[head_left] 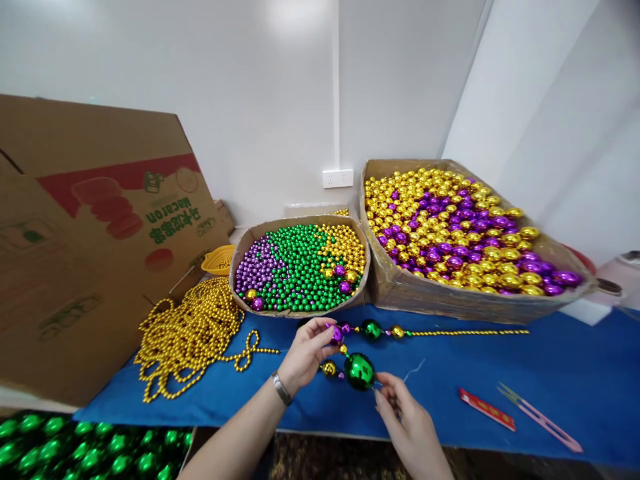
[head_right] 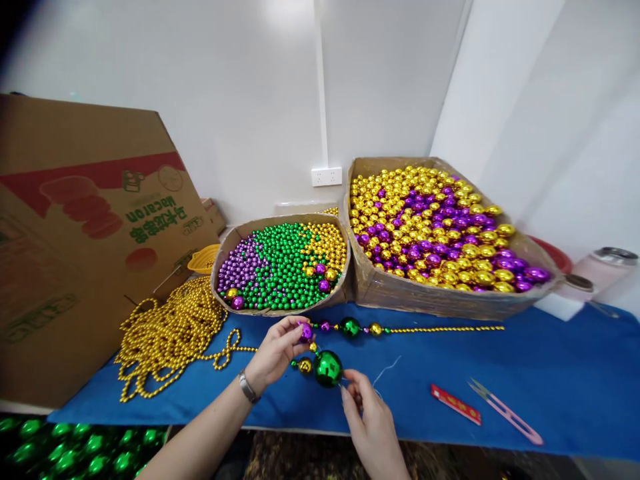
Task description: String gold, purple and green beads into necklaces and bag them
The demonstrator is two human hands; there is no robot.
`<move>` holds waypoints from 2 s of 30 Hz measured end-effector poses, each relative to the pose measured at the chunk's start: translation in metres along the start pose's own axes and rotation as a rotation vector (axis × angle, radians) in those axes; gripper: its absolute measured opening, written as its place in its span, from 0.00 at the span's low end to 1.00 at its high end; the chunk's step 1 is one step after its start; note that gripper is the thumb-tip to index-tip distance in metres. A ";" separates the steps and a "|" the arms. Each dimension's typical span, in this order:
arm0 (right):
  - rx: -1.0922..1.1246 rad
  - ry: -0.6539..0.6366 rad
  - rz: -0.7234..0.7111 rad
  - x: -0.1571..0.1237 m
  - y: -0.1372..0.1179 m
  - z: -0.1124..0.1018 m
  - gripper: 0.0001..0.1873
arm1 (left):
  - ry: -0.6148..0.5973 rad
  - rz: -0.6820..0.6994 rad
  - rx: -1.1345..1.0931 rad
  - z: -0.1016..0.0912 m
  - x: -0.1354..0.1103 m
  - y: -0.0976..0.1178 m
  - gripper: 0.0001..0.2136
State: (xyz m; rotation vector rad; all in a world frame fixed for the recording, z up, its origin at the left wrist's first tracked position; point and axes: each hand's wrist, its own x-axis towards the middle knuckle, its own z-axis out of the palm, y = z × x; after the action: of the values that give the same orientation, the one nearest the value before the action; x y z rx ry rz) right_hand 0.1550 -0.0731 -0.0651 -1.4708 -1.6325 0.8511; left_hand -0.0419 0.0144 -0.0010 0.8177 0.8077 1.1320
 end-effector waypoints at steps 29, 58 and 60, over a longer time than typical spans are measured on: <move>0.158 -0.038 0.036 0.010 0.009 -0.004 0.18 | 0.002 0.061 0.211 0.001 0.004 0.003 0.12; -0.095 -0.091 -0.224 0.044 -0.043 -0.041 0.14 | -0.017 0.061 -0.084 0.028 0.015 0.016 0.11; -0.127 -0.046 -0.246 0.038 -0.038 -0.037 0.13 | 0.000 0.006 -0.176 0.019 0.015 0.015 0.12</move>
State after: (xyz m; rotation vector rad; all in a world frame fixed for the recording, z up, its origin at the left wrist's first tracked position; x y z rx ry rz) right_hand 0.1677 -0.0400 -0.0101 -1.3076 -1.8856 0.6581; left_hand -0.0284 0.0289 0.0188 0.6743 0.6953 1.1902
